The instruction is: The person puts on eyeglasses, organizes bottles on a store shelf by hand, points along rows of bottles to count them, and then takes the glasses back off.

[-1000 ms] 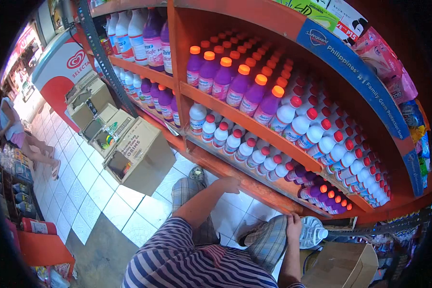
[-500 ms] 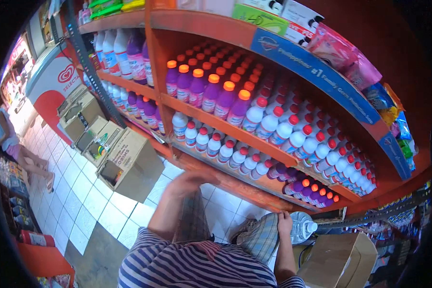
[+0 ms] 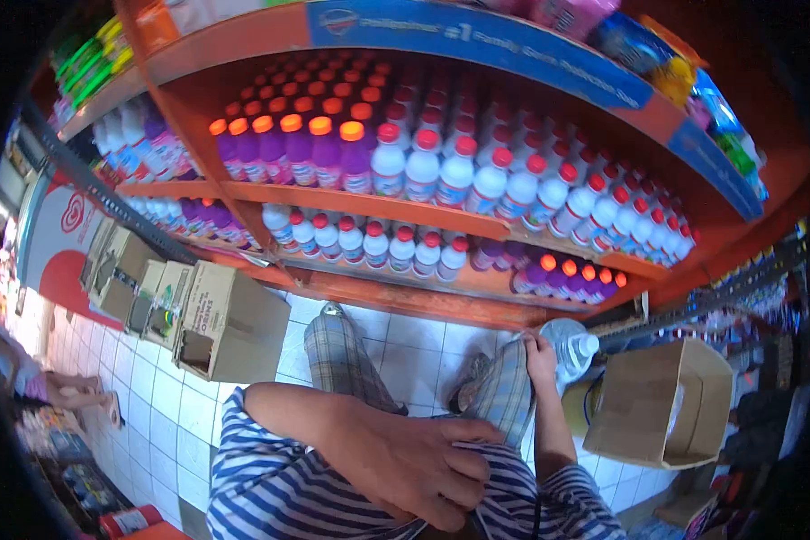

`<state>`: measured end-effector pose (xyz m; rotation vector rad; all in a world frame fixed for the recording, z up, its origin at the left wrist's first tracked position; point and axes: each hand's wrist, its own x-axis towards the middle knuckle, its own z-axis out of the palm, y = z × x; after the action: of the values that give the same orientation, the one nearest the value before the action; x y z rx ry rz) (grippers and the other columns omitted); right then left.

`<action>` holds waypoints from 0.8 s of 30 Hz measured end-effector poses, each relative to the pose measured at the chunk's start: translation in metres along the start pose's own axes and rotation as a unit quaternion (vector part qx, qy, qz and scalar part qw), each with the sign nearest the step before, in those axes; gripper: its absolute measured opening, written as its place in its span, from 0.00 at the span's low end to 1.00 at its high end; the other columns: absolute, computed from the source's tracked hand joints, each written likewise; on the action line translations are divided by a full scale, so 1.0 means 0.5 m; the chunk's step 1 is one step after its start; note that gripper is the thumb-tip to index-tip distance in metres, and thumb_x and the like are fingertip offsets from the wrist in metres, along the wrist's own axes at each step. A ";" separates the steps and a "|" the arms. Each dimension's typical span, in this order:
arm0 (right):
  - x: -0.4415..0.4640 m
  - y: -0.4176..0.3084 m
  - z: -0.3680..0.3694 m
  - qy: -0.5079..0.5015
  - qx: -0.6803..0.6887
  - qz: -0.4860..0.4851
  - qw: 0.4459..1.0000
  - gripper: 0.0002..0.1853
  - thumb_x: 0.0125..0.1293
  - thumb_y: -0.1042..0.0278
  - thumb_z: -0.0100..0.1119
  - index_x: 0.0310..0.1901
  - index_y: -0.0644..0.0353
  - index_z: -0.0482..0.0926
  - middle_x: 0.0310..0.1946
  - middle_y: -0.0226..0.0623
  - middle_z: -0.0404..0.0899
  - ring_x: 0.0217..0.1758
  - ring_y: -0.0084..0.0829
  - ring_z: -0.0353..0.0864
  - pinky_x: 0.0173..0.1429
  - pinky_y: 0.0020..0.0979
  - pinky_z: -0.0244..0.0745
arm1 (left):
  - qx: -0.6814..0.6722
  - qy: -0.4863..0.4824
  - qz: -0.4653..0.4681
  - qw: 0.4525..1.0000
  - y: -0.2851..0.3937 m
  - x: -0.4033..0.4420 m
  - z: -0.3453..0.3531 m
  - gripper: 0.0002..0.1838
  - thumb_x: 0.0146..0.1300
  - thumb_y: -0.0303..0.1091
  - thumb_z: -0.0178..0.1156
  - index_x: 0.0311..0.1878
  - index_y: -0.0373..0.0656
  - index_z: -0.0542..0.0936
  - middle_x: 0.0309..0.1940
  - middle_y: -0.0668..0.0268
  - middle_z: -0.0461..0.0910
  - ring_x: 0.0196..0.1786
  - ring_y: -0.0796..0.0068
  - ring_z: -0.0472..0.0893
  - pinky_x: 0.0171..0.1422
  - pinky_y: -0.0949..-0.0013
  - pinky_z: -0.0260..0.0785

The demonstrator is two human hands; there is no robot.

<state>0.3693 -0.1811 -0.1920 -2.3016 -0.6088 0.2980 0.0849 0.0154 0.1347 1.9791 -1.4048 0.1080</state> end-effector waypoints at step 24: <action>-0.004 -0.010 0.019 -0.005 0.116 -0.020 0.993 0.16 0.62 0.62 0.56 0.46 0.64 0.77 0.42 0.46 0.80 0.47 0.38 0.79 0.53 0.32 0.71 | -0.425 0.312 0.051 0.848 0.015 -0.038 0.049 0.07 0.64 0.35 0.53 0.35 0.47 0.79 0.37 0.58 0.78 0.38 0.60 0.79 0.53 0.42 0.66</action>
<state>0.3621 -0.1731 -0.1951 -2.0630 -0.5922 0.3430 0.0632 0.0150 0.1115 0.9896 -0.8791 0.1318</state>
